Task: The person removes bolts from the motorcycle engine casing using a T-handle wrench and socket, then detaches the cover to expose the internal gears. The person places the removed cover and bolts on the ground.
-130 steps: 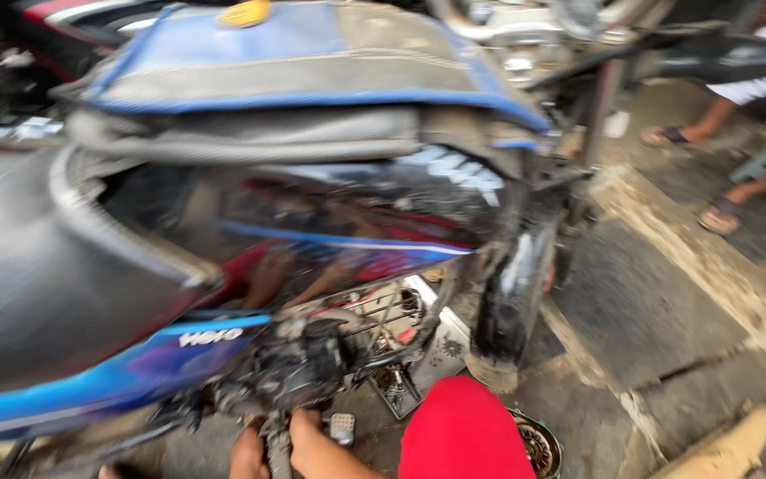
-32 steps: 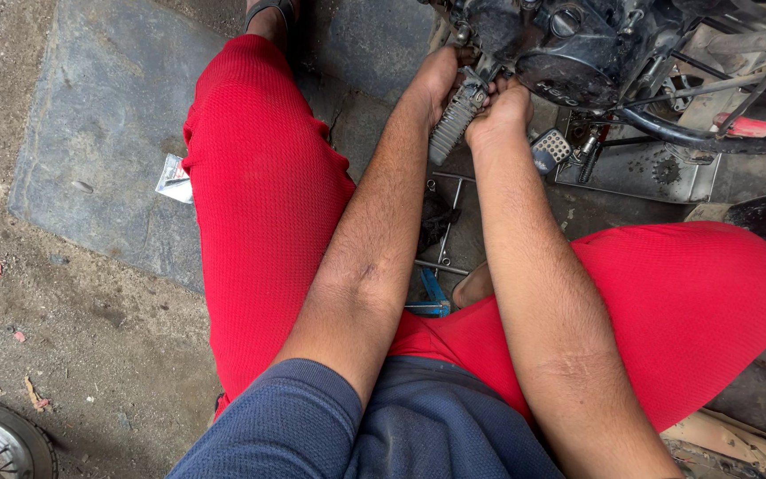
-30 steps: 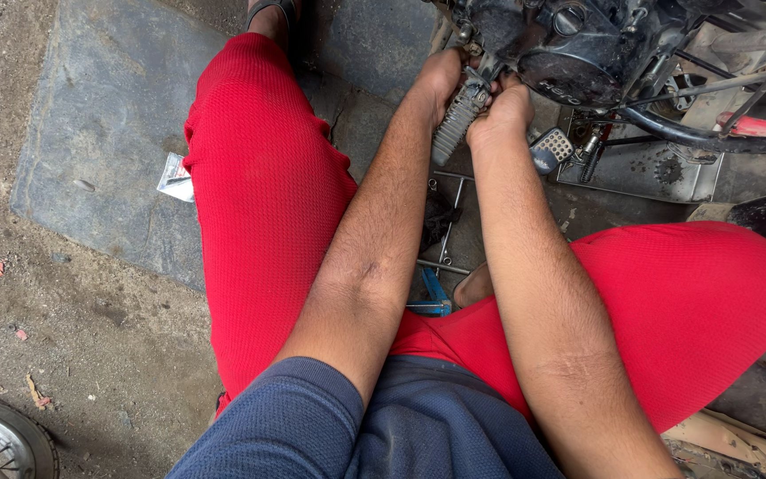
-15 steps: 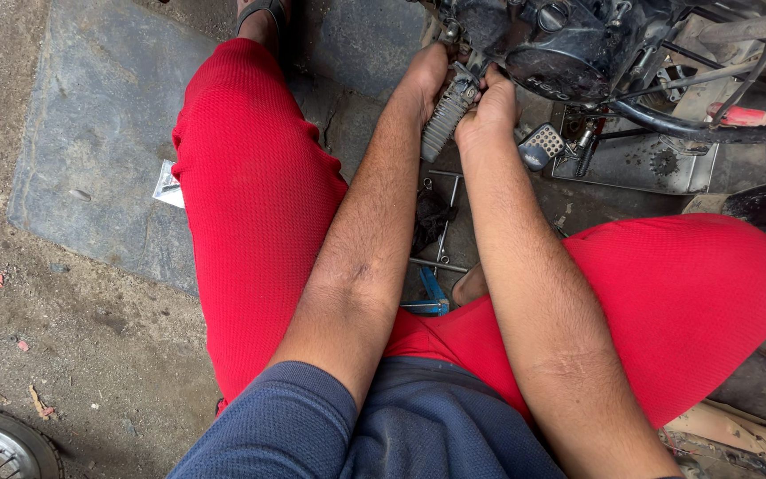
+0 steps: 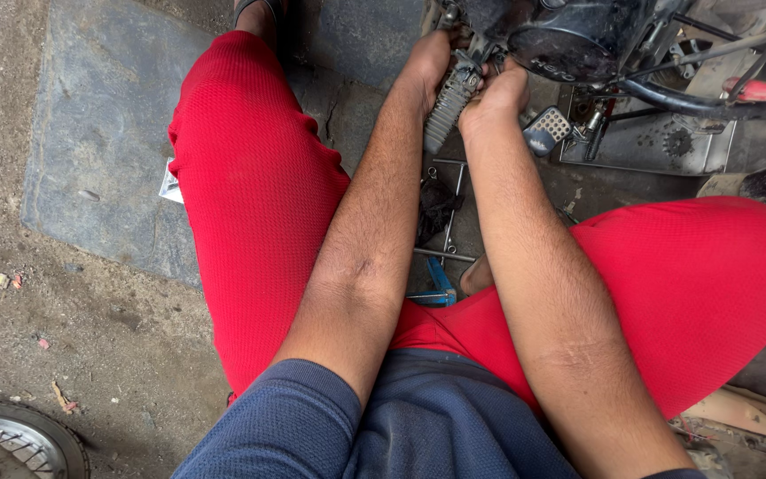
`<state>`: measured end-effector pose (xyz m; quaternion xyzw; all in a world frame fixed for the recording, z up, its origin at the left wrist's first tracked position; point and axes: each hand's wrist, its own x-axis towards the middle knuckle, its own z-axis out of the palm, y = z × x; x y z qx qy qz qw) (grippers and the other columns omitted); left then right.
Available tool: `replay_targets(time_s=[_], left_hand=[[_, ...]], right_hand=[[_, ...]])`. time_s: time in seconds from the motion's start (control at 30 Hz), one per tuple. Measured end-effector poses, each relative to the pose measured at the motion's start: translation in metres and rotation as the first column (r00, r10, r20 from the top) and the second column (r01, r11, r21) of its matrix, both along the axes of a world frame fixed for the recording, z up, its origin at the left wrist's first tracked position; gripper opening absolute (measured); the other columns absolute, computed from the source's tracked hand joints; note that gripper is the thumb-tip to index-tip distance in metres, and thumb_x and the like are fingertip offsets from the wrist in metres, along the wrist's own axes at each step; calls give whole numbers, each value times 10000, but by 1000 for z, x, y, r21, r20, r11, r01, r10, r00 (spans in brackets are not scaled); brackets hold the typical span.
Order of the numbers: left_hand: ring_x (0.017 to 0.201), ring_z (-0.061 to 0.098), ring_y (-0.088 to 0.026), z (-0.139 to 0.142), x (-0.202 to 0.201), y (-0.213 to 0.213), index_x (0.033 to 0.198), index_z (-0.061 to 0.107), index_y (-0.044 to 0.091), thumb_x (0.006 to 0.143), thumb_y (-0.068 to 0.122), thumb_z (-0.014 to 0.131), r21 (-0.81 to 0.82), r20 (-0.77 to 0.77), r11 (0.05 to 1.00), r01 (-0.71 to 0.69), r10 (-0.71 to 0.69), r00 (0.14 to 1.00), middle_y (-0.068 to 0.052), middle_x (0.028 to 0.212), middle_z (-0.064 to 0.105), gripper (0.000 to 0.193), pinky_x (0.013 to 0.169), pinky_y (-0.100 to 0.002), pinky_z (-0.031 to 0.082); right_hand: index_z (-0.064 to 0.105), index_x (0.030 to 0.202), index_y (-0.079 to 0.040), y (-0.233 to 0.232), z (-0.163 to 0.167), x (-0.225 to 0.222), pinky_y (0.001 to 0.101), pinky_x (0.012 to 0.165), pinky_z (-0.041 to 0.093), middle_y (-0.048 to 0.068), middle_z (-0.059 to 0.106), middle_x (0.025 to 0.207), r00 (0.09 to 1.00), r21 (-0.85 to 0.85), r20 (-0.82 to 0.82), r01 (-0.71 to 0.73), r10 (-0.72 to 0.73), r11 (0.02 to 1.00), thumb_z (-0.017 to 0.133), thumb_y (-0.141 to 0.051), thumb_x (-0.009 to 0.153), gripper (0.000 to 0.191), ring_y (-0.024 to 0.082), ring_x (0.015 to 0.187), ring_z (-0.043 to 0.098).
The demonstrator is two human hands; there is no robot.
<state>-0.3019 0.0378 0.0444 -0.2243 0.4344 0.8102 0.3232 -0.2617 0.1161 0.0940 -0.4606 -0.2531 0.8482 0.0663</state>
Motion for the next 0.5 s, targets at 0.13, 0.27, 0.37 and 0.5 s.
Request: replay_targets(time_s=[0.13,0.27,0.37,0.5], left_hand=[[538,706,-230,-3,-1,4,1123,616,-40,1021,187,332,-94,38,995,12,-8,999,-179,727,716,377,489,-366,622],[535,702,-232,1,-1,3,1135,652,-77,1015,147,323,-115,35,993,-3,7,999,-175,740,727,416,504,-374,639],[524,675,-239,9,1,3,1137,591,-33,1031,220,360,20,29,999,-35,35,999,-185,725,695,359,489,-378,595],[480,643,-261,18,2,4,1093,604,-37,1036,259,395,91,21,996,-11,9,1000,-192,704,685,367,460,-380,576]], right_hand=[[583,997,35,1,4,1,382,671,645,68,600,792,999,15,52,5,-5,1000,466,-161,1026,230,152,637,623],[594,1022,28,2,1,1,366,687,661,66,625,839,999,27,29,13,-13,1000,574,-105,1022,135,147,652,645],[599,970,-7,4,-2,0,337,593,610,37,584,786,999,-72,-50,-18,14,997,554,-150,1025,160,138,585,564],[625,897,-35,7,-1,-3,305,527,558,13,570,729,988,-120,-137,-86,69,989,548,-154,1011,183,132,554,543]])
